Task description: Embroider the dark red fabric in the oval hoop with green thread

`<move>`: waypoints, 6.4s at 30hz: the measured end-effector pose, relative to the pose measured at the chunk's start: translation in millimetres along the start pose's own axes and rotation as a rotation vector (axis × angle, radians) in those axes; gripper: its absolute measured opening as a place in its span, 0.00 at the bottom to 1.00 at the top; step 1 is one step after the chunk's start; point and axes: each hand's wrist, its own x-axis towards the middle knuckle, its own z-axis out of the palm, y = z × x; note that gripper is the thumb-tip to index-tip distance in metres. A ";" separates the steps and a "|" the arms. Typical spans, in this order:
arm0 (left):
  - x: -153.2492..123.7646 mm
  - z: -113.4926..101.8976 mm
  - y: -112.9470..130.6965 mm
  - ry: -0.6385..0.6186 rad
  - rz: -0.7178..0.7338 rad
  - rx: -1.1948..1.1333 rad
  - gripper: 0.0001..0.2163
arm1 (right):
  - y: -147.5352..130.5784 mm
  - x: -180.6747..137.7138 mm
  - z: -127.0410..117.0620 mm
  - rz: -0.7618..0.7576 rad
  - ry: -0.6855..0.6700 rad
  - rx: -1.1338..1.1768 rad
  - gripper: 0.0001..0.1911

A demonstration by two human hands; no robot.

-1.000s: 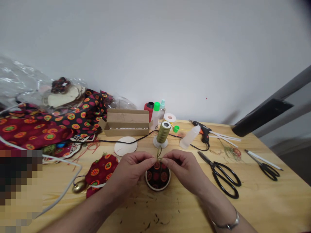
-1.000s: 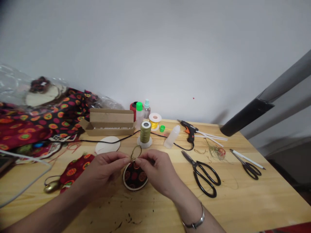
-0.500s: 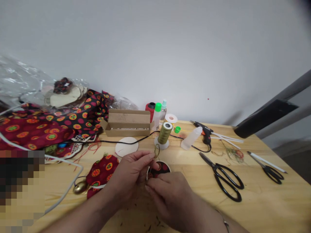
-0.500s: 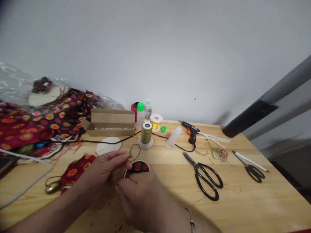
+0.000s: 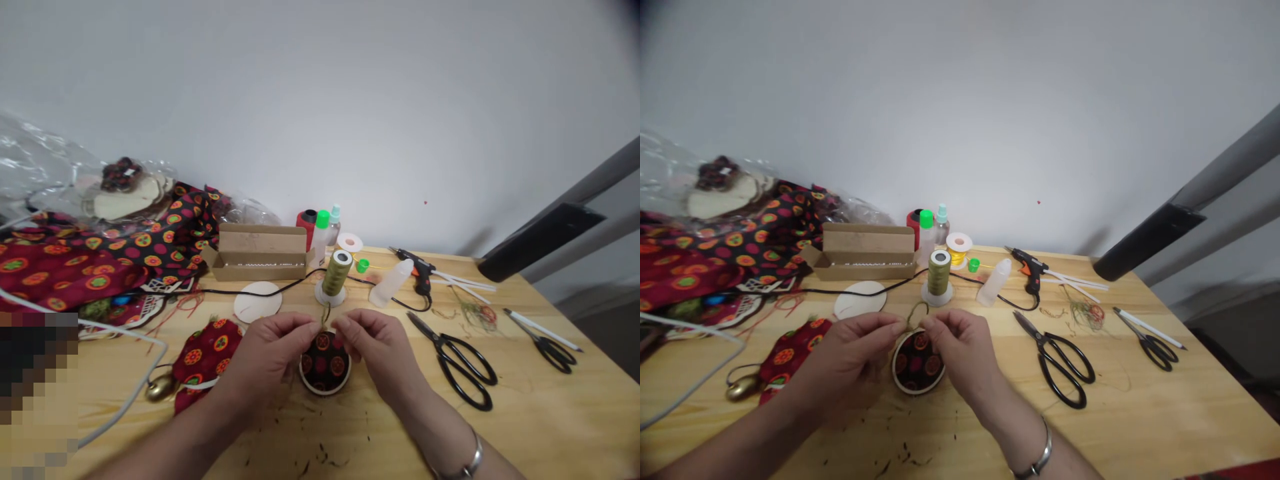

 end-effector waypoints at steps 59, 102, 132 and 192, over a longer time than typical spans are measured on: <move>5.0 -11.7 -5.6 -0.229 -0.198 -0.439 0.13 | 20.7 -56.0 -77.5 -0.671 0.252 -1.073 0.18; 2.9 -12.6 -6.7 -0.274 -0.212 -0.483 0.12 | 31.7 -37.2 -50.9 -0.994 0.387 -1.273 0.17; 1.6 -14.3 -4.2 -0.353 -0.211 -0.489 0.11 | 29.1 -34.6 -47.7 -1.054 0.392 -1.271 0.16; -1.3 -11.3 -2.1 -0.265 -0.195 -0.368 0.08 | 36.6 -34.8 -49.9 -1.119 0.377 -1.244 0.08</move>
